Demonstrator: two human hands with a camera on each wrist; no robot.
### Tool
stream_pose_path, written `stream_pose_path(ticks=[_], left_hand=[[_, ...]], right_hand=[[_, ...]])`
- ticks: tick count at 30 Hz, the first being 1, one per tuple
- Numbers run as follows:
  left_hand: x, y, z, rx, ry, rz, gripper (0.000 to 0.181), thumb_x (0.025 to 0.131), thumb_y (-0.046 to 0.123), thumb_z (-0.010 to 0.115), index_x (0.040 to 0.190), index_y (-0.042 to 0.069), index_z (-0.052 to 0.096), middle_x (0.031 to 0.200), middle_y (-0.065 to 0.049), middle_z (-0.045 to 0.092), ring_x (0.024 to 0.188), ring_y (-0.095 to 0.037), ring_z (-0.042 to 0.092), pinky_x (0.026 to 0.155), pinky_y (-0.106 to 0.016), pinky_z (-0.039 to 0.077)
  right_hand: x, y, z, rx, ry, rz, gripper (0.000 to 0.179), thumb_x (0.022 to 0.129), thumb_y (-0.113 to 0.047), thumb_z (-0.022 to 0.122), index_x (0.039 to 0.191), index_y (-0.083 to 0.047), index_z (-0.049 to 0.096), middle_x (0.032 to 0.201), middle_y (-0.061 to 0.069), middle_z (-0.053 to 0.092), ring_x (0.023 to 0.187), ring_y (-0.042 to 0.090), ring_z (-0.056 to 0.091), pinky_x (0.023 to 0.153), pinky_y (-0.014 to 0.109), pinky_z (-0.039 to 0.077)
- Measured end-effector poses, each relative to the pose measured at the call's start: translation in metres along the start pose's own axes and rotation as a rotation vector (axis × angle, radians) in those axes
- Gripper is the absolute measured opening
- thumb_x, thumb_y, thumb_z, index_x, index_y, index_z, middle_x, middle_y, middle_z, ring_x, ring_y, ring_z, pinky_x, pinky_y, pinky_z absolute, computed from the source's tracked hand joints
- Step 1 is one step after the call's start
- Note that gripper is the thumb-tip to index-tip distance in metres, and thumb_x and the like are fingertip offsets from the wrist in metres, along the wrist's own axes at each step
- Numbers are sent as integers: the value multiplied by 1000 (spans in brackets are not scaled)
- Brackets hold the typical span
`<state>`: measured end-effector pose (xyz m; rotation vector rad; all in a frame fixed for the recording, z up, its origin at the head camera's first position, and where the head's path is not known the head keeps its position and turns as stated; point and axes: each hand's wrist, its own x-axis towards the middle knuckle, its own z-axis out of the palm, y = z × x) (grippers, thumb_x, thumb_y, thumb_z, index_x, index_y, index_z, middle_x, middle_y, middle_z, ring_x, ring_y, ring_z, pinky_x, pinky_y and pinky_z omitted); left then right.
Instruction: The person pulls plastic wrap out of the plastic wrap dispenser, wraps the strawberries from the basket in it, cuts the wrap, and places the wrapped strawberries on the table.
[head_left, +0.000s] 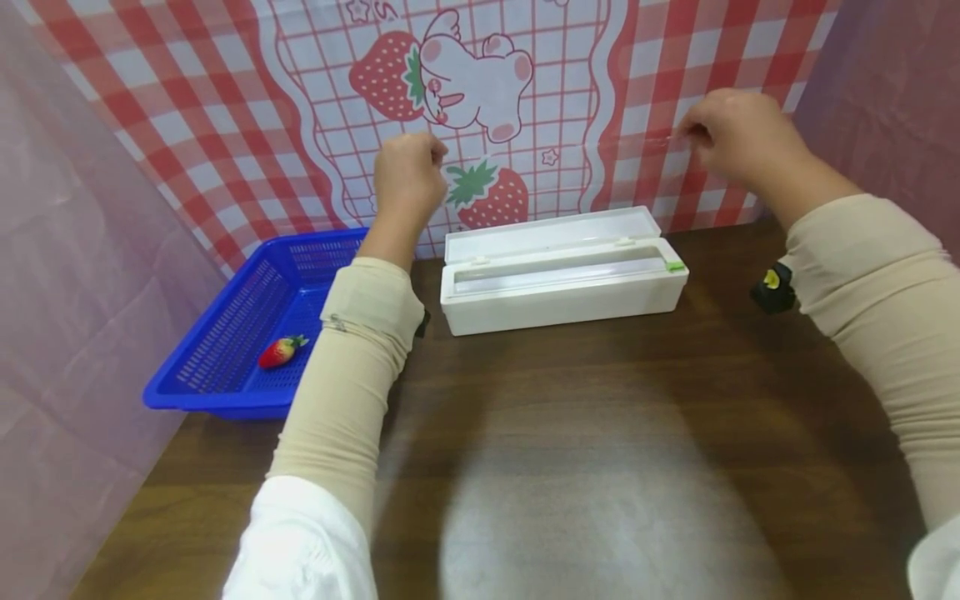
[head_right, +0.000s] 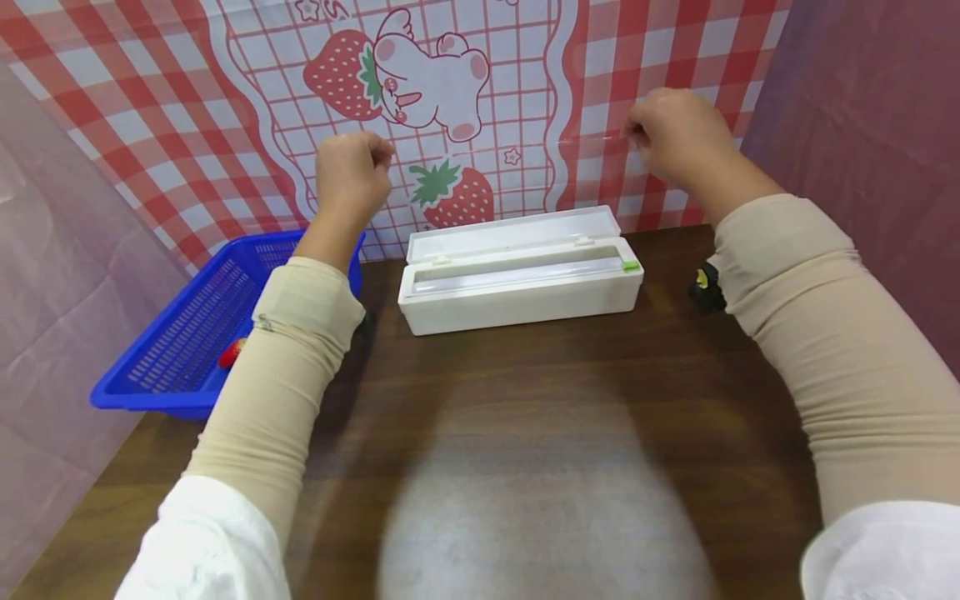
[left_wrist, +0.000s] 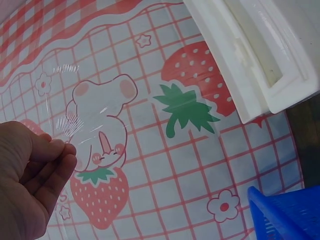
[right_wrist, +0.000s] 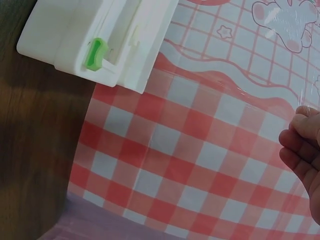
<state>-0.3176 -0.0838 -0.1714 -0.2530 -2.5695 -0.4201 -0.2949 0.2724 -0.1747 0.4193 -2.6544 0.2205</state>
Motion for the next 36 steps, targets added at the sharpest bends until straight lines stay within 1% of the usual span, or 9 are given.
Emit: stream_pose_path(ticks=[6, 15, 22, 25, 31, 36], left_hand=[[1, 2, -3, -1, 37, -9, 39, 83, -9, 55, 113, 9, 71, 113, -5, 71, 106, -22, 64, 92, -28, 50], [5, 5, -11, -2, 84, 21, 31, 87, -4, 56, 110, 9, 73, 111, -4, 71, 105, -22, 65, 93, -30, 49], [10, 8, -19, 14, 73, -2, 36, 85, -6, 54, 112, 10, 72, 113, -3, 71, 105, -20, 64, 91, -27, 50], [12, 9, -21, 15, 75, -12, 38, 85, -7, 53, 113, 11, 72, 115, -3, 70, 106, -19, 64, 90, -25, 50], [16, 11, -25, 22, 73, -1, 36, 86, -5, 54, 112, 11, 72, 114, -3, 70, 106, -19, 63, 92, -25, 49], [20, 11, -28, 29, 62, -2, 34, 88, -3, 54, 113, 11, 72, 116, -3, 69, 110, -19, 63, 96, -25, 47]], right_hand=[[-1, -5, -6, -1, 15, 41, 24, 95, 3, 50, 116, 13, 59, 113, 32, 55, 103, 47, 49, 96, 62, 42], [2, -7, -18, -35, 38, 4, 24, 92, 7, 50, 114, 14, 59, 113, 34, 56, 105, 49, 49, 96, 62, 41], [6, -9, -27, -35, 49, 1, 24, 93, 7, 51, 114, 14, 60, 111, 34, 57, 104, 49, 50, 95, 62, 42], [7, -9, -28, -26, 41, 22, 25, 95, 5, 49, 116, 14, 59, 113, 34, 56, 105, 48, 49, 96, 62, 42], [13, -9, -32, 4, 34, 69, 28, 98, 0, 46, 118, 14, 59, 115, 33, 57, 106, 47, 48, 97, 61, 41], [17, -10, -33, 9, 38, 91, 29, 98, -2, 46, 118, 15, 59, 115, 34, 56, 105, 48, 47, 98, 62, 41]])
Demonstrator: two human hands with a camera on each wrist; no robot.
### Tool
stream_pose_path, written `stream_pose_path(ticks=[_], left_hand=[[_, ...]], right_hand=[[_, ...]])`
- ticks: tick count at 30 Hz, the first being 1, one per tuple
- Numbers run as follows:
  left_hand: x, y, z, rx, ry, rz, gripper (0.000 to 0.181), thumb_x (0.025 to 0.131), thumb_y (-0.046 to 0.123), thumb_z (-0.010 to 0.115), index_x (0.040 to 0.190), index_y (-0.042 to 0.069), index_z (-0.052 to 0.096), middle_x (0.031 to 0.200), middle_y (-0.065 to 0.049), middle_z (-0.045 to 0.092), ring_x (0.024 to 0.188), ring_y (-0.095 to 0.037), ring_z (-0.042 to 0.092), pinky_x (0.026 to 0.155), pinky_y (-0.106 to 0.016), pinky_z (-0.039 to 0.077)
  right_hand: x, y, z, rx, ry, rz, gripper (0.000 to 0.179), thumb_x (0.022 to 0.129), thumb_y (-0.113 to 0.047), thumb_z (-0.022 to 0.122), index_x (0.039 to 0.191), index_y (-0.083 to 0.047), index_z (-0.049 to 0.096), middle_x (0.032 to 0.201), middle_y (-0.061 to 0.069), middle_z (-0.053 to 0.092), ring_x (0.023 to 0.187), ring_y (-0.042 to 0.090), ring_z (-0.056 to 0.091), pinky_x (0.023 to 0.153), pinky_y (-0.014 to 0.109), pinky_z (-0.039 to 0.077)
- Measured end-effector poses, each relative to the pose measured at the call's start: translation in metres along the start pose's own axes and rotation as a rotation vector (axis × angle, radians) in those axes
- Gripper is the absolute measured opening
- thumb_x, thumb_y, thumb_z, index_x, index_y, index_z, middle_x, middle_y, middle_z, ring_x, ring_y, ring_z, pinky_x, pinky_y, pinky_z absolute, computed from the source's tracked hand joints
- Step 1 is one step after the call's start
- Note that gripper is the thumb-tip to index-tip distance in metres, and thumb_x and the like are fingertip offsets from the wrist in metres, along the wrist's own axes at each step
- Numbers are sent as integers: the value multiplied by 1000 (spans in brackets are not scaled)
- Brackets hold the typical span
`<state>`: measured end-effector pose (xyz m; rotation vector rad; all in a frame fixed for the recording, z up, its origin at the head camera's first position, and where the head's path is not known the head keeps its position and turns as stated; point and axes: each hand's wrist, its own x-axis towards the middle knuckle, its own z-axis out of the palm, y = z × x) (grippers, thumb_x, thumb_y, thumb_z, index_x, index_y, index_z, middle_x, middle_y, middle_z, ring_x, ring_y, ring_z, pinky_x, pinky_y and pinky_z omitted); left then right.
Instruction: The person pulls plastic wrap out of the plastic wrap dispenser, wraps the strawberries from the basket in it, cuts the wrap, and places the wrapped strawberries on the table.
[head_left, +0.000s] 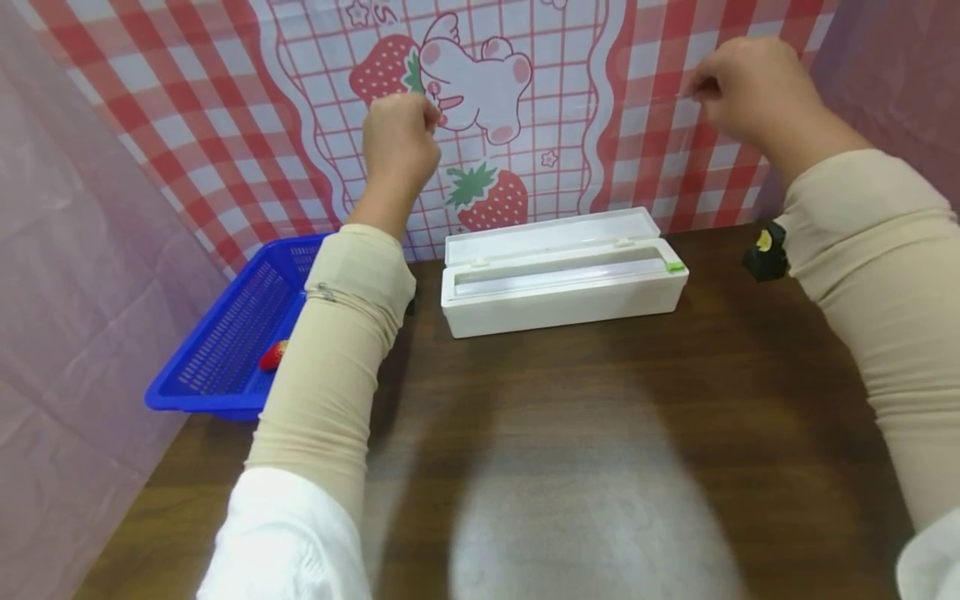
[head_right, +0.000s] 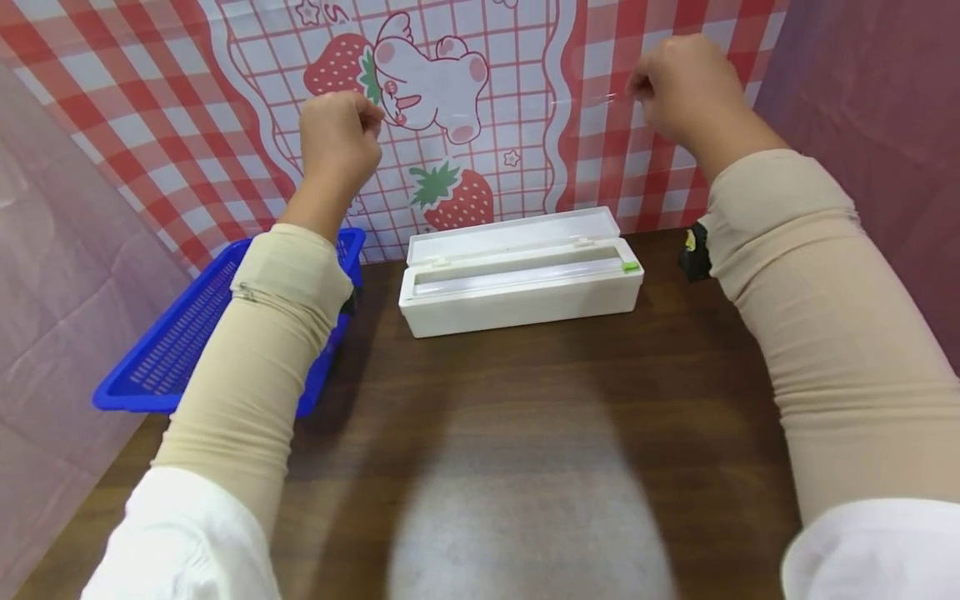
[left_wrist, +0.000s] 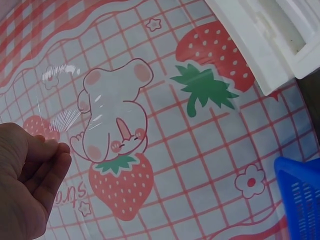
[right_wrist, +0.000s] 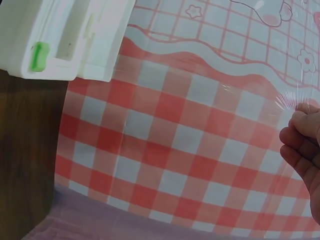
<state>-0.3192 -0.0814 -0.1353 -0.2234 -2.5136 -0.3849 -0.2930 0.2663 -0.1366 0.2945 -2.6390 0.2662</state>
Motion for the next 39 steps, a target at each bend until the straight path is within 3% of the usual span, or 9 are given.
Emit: stream_pose_path(ticks=[14, 26, 39], left_hand=[[6, 5, -8, -11, 27, -34, 34, 90, -3, 56, 116, 12, 70, 120, -2, 68, 111, -16, 62, 96, -19, 45], [10, 5, -13, 25, 92, 24, 37, 87, -4, 51, 114, 12, 71, 117, -3, 69, 109, -19, 63, 99, -27, 45], [18, 5, -21, 23, 112, 7, 39, 86, -5, 50, 115, 11, 71, 118, -4, 69, 111, -21, 62, 100, -26, 44]], right_hand=[[6, 2, -8, -35, 52, -28, 29, 96, -2, 45, 113, 15, 61, 113, 35, 59, 102, 46, 49, 95, 59, 40], [5, -2, -17, -28, 75, -18, 28, 97, 1, 43, 114, 15, 60, 112, 34, 56, 108, 48, 45, 95, 61, 40], [6, -7, -24, -24, 104, -44, 28, 99, 0, 42, 114, 18, 57, 113, 34, 51, 105, 50, 44, 90, 60, 40]])
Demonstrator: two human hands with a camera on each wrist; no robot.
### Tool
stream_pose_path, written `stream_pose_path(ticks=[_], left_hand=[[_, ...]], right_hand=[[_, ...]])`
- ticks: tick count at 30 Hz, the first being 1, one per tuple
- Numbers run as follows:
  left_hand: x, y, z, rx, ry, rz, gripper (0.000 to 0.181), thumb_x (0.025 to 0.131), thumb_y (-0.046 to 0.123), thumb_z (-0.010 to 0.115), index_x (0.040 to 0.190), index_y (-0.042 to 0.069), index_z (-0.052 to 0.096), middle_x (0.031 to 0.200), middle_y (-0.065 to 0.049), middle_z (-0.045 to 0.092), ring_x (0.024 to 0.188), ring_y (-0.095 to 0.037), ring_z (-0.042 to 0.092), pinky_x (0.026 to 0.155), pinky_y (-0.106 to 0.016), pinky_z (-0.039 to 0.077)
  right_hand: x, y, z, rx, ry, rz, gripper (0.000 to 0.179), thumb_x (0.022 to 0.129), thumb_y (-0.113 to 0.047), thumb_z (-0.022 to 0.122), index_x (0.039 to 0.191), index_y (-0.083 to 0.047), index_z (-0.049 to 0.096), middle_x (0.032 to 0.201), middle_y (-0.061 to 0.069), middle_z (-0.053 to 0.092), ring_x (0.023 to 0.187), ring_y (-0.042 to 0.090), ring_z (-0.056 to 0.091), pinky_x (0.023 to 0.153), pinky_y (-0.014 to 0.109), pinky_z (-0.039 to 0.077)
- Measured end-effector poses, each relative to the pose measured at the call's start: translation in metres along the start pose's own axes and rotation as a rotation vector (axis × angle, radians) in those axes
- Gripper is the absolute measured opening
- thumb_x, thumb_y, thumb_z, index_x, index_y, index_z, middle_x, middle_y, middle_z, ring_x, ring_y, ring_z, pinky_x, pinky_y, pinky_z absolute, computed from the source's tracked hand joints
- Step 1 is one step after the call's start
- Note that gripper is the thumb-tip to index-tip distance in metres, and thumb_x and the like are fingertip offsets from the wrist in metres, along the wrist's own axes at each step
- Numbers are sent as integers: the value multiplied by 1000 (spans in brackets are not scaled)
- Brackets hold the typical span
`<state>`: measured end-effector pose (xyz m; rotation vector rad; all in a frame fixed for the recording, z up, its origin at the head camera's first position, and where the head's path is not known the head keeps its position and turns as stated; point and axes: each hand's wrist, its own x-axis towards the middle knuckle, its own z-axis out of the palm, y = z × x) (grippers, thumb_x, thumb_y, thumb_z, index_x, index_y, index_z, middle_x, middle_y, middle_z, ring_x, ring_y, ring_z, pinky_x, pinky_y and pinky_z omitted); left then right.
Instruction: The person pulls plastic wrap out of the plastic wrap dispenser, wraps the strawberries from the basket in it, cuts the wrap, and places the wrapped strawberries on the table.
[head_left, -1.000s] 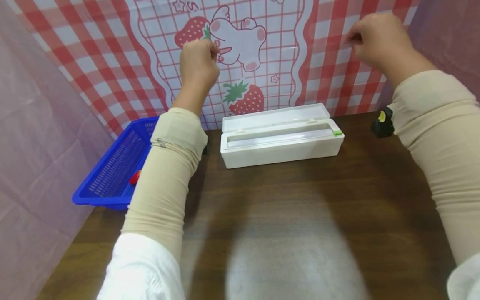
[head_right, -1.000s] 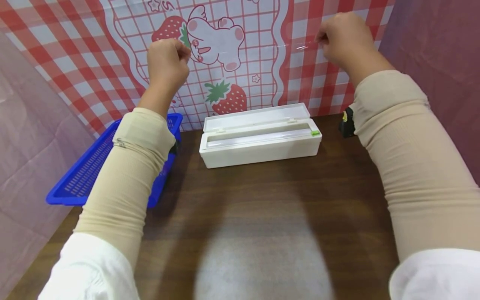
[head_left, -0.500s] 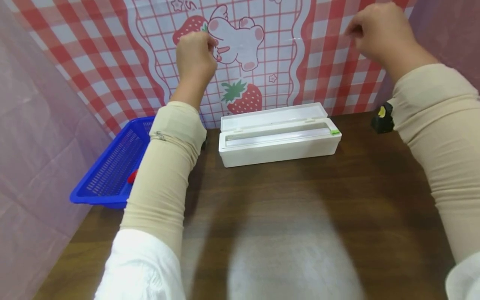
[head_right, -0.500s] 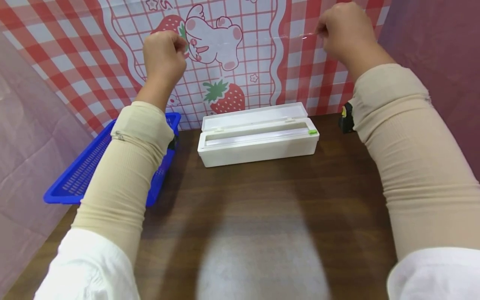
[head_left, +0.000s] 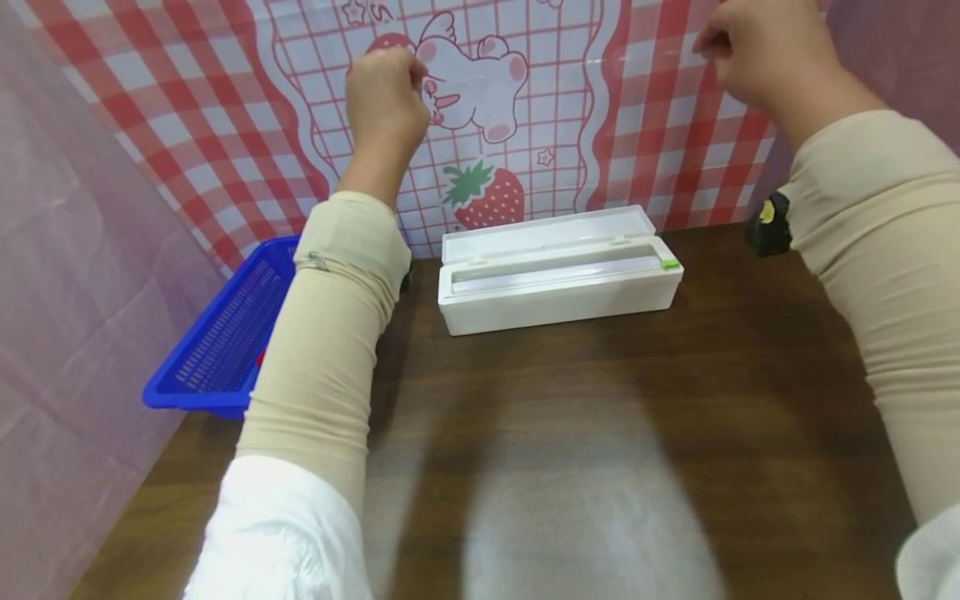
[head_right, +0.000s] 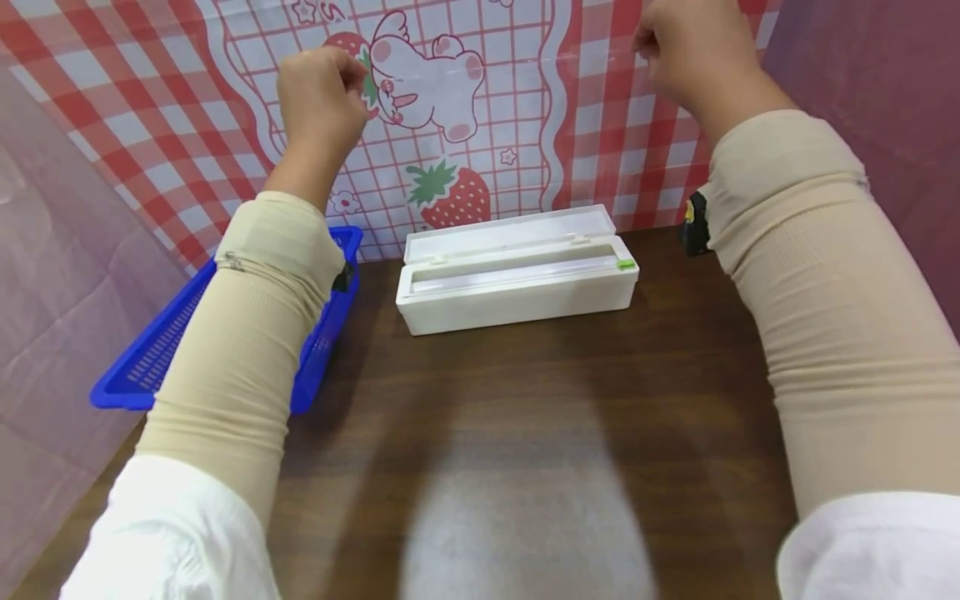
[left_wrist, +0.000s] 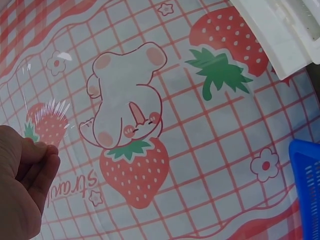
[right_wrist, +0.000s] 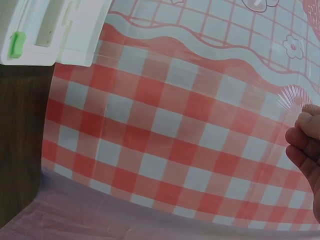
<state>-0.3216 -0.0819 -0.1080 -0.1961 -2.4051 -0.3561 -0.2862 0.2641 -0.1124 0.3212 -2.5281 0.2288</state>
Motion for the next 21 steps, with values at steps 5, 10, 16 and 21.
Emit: stream_pose_path(ticks=[5, 10, 16, 21], left_hand=[[3, -1, -2, -1, 20, -7, 42, 83, -6, 49, 114, 12, 71, 118, -3, 69, 111, -19, 62, 99, -24, 45], [6, 0, -3, 8, 22, -14, 41, 85, -5, 50, 115, 13, 71, 118, -3, 69, 111, -19, 62, 98, -24, 45], [10, 3, -7, -4, 32, -22, 39, 86, -3, 50, 116, 13, 70, 118, -3, 69, 111, -18, 62, 98, -23, 45], [12, 4, -10, 5, 47, -25, 38, 88, -2, 49, 115, 12, 70, 118, -3, 69, 111, -18, 61, 99, -24, 44]], right_hand=[[2, -3, -3, -14, 9, -13, 29, 98, 0, 42, 115, 18, 56, 114, 35, 52, 107, 50, 44, 92, 61, 40], [5, -6, -6, -4, 9, 5, 31, 98, -2, 40, 119, 15, 56, 119, 33, 51, 110, 50, 44, 97, 63, 41], [9, -5, -11, 9, 20, 32, 32, 98, -3, 39, 121, 12, 56, 122, 32, 51, 111, 49, 44, 96, 63, 40], [10, -7, -14, 18, 29, 44, 32, 98, -3, 38, 122, 11, 55, 123, 31, 50, 113, 48, 44, 98, 62, 39]])
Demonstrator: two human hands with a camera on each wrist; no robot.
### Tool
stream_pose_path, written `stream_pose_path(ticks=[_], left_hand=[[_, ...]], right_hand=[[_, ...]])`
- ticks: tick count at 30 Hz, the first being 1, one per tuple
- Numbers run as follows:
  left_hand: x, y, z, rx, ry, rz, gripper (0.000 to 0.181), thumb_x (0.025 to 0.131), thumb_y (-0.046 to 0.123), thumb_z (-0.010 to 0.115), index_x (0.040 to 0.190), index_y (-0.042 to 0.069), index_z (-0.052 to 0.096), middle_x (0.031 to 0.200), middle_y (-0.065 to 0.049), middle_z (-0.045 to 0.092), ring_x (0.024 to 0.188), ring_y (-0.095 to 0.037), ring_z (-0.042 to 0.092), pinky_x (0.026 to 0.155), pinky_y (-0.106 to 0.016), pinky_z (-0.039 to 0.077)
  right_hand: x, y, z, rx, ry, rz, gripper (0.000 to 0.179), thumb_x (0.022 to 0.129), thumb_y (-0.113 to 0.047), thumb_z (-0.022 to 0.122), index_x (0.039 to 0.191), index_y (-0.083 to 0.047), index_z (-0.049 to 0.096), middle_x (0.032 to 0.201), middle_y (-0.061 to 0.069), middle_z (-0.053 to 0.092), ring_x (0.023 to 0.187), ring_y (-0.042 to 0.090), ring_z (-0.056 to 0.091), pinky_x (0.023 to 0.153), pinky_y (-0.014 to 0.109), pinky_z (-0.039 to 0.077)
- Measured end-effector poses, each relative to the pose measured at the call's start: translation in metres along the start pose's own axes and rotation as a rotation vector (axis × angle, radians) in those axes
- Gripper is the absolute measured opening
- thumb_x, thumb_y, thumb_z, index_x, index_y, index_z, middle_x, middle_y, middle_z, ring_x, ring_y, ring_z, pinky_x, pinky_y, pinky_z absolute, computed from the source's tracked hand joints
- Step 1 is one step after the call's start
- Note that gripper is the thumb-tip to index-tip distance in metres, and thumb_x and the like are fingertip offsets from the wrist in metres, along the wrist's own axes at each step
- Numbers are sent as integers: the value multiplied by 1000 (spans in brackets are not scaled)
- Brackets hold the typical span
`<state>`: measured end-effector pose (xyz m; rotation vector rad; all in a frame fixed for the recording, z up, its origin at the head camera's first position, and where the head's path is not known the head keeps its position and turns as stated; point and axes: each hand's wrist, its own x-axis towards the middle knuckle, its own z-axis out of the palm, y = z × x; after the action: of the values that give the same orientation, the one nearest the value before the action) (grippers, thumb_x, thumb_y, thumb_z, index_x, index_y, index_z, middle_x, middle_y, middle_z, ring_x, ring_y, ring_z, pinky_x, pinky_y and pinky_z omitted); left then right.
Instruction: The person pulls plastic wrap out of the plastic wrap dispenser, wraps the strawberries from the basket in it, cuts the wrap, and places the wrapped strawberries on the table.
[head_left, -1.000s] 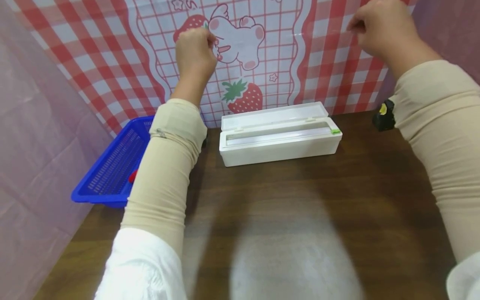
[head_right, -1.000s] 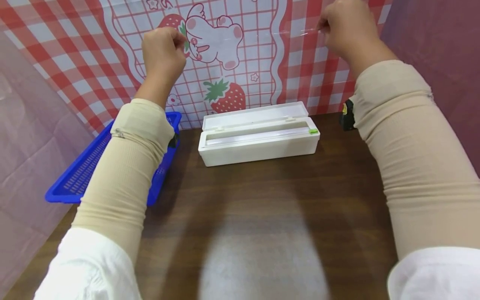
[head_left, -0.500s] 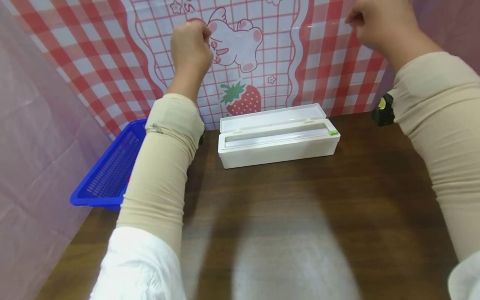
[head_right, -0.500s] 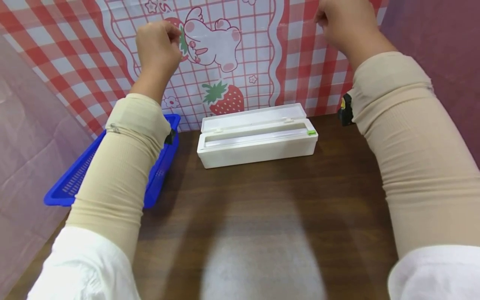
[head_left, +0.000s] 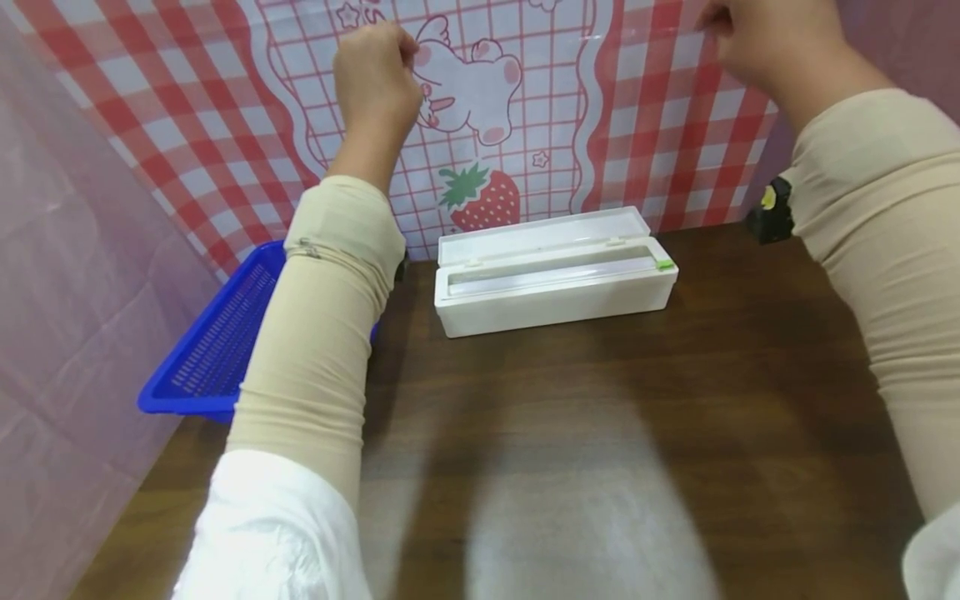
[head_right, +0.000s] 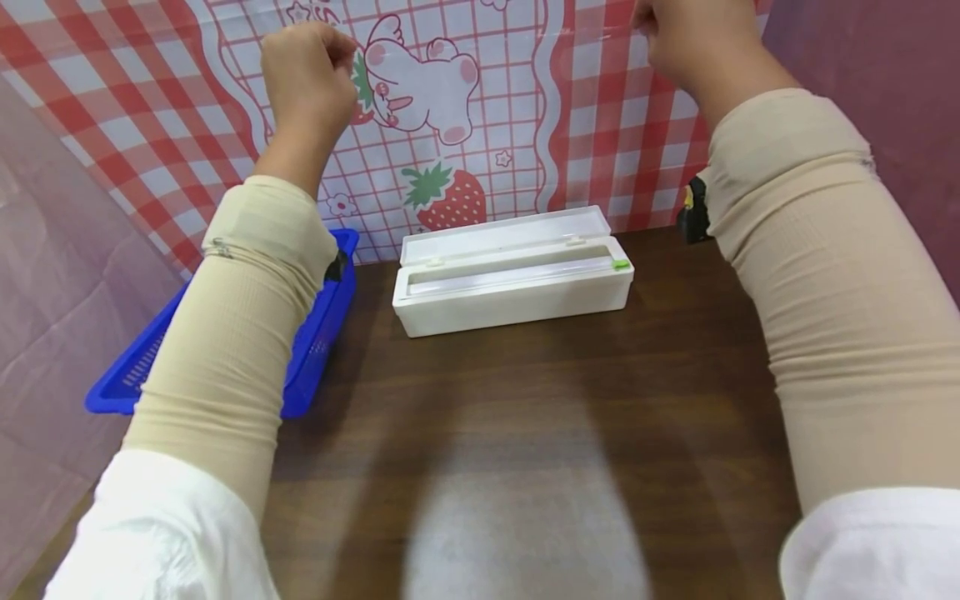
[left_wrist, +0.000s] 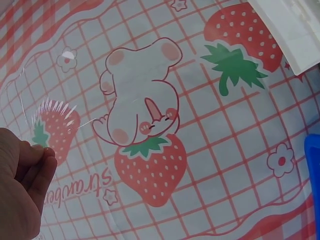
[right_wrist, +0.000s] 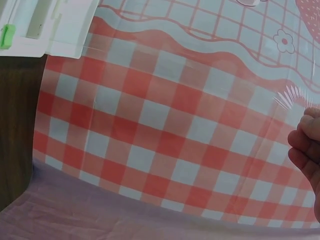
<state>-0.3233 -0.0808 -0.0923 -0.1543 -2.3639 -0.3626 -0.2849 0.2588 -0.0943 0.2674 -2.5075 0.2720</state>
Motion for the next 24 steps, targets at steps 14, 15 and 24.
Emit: stream_pose_path(ticks=[14, 15, 24], left_hand=[[-26, -7, -22, -112, 167, 125, 24, 94, 4, 54, 107, 9, 73, 108, -3, 72, 102, -16, 64, 93, -17, 43], [-29, -9, -23, -125, 189, 145, 23, 94, 4, 54, 107, 8, 73, 107, -4, 72, 101, -16, 64, 92, -17, 44], [-60, -21, -46, -247, 281, 300, 19, 95, 11, 58, 98, 6, 76, 97, -6, 74, 87, -17, 67, 81, -21, 50]], right_hand=[[-22, 1, -10, 63, 33, -5, 33, 99, -7, 40, 126, 7, 53, 123, 28, 51, 102, 36, 46, 100, 45, 42], [-26, 1, -12, 73, 43, -7, 34, 99, -9, 41, 128, 5, 53, 124, 26, 52, 101, 30, 46, 102, 38, 41], [-62, 4, -23, 264, 159, -20, 32, 99, -14, 52, 129, -8, 60, 110, -12, 56, 92, -7, 44, 98, 14, 40]])
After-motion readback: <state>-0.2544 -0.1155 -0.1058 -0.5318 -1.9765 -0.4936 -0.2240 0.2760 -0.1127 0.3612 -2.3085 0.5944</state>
